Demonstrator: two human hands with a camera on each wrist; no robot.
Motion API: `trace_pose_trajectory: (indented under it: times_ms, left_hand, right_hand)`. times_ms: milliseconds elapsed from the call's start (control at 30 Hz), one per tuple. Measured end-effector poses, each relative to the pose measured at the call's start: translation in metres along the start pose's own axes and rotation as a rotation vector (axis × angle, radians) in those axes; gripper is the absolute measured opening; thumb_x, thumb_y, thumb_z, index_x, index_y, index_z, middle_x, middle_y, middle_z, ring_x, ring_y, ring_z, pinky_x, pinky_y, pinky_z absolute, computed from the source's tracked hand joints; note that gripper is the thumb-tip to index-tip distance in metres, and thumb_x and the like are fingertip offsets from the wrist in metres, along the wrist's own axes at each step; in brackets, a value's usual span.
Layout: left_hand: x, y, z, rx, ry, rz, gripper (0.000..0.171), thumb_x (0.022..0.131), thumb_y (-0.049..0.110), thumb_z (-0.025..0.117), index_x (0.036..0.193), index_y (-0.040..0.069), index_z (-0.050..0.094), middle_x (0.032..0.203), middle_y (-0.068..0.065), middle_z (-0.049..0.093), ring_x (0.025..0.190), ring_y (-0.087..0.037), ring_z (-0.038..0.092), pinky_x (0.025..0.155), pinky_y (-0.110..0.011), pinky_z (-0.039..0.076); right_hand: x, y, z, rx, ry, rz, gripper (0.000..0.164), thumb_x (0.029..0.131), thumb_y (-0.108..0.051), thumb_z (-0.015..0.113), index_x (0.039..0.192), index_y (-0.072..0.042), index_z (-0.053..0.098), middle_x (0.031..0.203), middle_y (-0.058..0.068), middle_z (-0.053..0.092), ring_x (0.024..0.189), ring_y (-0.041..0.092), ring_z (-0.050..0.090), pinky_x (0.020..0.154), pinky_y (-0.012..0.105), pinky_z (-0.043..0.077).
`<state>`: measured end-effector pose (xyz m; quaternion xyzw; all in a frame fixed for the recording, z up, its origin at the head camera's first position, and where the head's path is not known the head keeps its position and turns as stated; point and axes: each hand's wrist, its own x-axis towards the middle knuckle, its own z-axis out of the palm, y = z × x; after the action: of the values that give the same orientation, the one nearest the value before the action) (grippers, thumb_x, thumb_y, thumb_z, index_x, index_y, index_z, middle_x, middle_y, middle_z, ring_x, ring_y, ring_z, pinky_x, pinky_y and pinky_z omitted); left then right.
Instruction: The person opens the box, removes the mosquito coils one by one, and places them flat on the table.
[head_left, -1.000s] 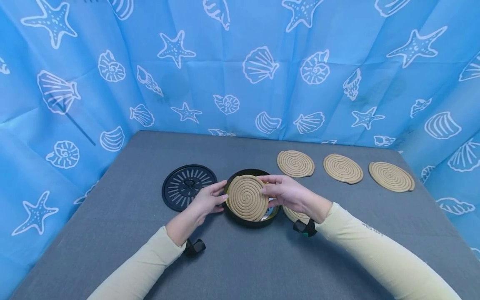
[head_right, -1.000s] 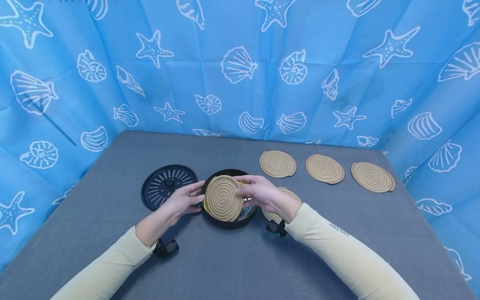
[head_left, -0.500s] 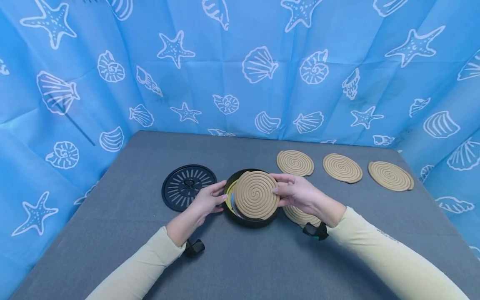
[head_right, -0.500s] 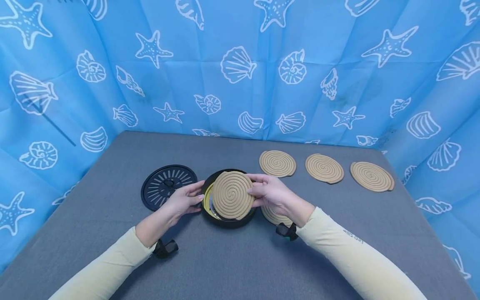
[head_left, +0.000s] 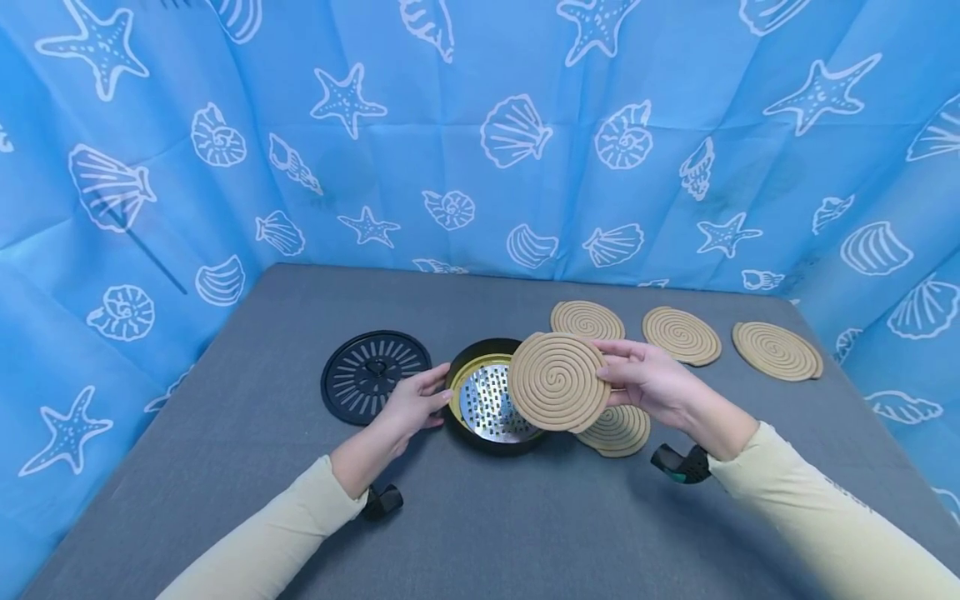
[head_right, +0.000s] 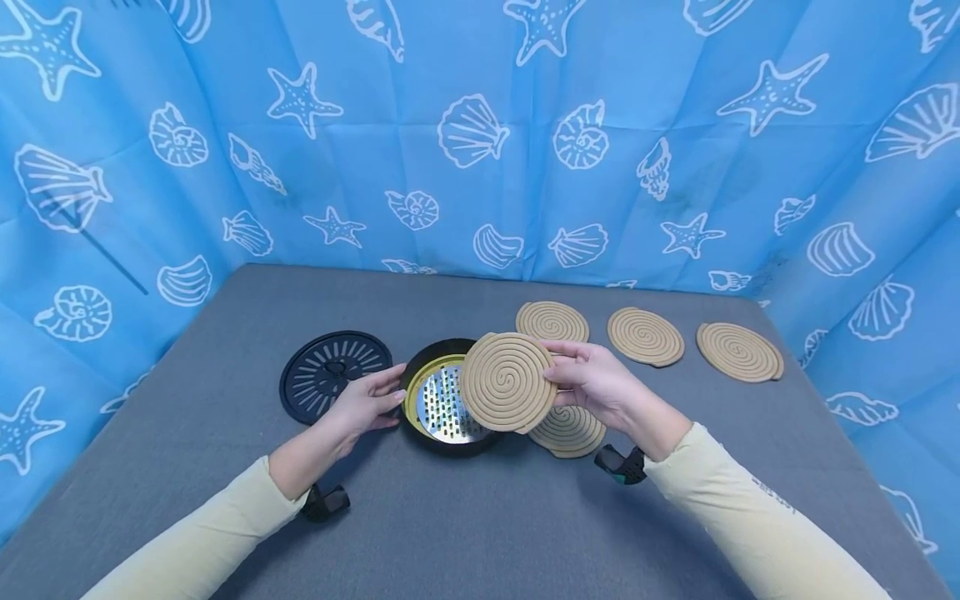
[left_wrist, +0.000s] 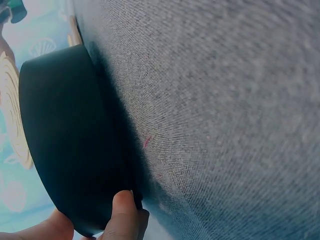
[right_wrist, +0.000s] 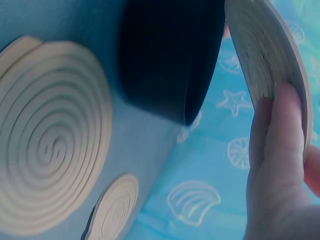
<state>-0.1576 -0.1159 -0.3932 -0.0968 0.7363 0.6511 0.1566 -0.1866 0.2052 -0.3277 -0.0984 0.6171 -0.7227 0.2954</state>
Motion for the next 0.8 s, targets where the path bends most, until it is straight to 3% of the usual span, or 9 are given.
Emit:
trace_pose_trajectory:
  times_ms: [100, 167, 267, 367, 800]
  left_hand:
    - [-0.001, 0.0, 0.0, 0.007, 0.005, 0.004, 0.05, 0.099, 0.006, 0.053, 0.148, 0.009, 0.041, 0.149, -0.015, 0.041, 0.124, -0.032, 0.052, 0.092, -0.042, 0.053]
    - [-0.001, 0.0, 0.0, 0.007, 0.006, 0.006, 0.05, 0.099, 0.006, 0.053, 0.147, 0.009, 0.041, 0.149, -0.015, 0.042, 0.124, -0.032, 0.053, 0.092, -0.042, 0.053]
    - [-0.002, 0.001, 0.001, 0.008, 0.008, 0.006, 0.05, 0.099, 0.006, 0.053, 0.147, 0.009, 0.041, 0.148, -0.015, 0.042, 0.124, -0.033, 0.053, 0.092, -0.042, 0.053]
    - [-0.003, 0.001, 0.001, 0.009, 0.008, 0.006, 0.05, 0.099, 0.006, 0.053, 0.147, 0.009, 0.041, 0.148, -0.015, 0.042, 0.124, -0.033, 0.053, 0.092, -0.042, 0.053]
    - [-0.003, 0.002, -0.001, 0.009, -0.002, 0.006, 0.05, 0.099, 0.006, 0.052, 0.148, 0.009, 0.04, 0.149, -0.015, 0.041, 0.125, -0.033, 0.052, 0.091, -0.041, 0.053]
  right_hand:
    - [-0.007, -0.001, -0.009, 0.026, -0.008, -0.015, 0.063, 0.096, 0.007, 0.049, 0.149, 0.011, 0.016, 0.11, 0.01, 0.068, 0.091, 0.021, 0.07, 0.076, 0.034, 0.059]
    - [-0.012, -0.002, -0.015, 0.04, -0.009, -0.024, 0.055, 0.096, 0.007, 0.05, 0.146, 0.005, 0.029, 0.11, 0.011, 0.068, 0.092, 0.021, 0.07, 0.077, 0.034, 0.059]
    - [-0.019, -0.004, -0.023, 0.053, -0.01, -0.038, 0.04, 0.095, 0.008, 0.049, 0.132, -0.007, 0.052, 0.11, 0.011, 0.069, 0.092, 0.021, 0.07, 0.076, 0.035, 0.059]
    - [-0.025, -0.006, -0.033, 0.059, -0.016, -0.052, 0.04, 0.096, 0.009, 0.046, 0.119, -0.018, 0.064, 0.11, 0.01, 0.069, 0.092, 0.02, 0.07, 0.075, 0.036, 0.059]
    - [-0.054, -0.014, -0.072, 0.165, -0.008, -0.088, 0.048, 0.099, 0.011, 0.035, 0.117, -0.017, 0.069, 0.11, 0.01, 0.07, 0.094, 0.021, 0.07, 0.077, 0.035, 0.059]
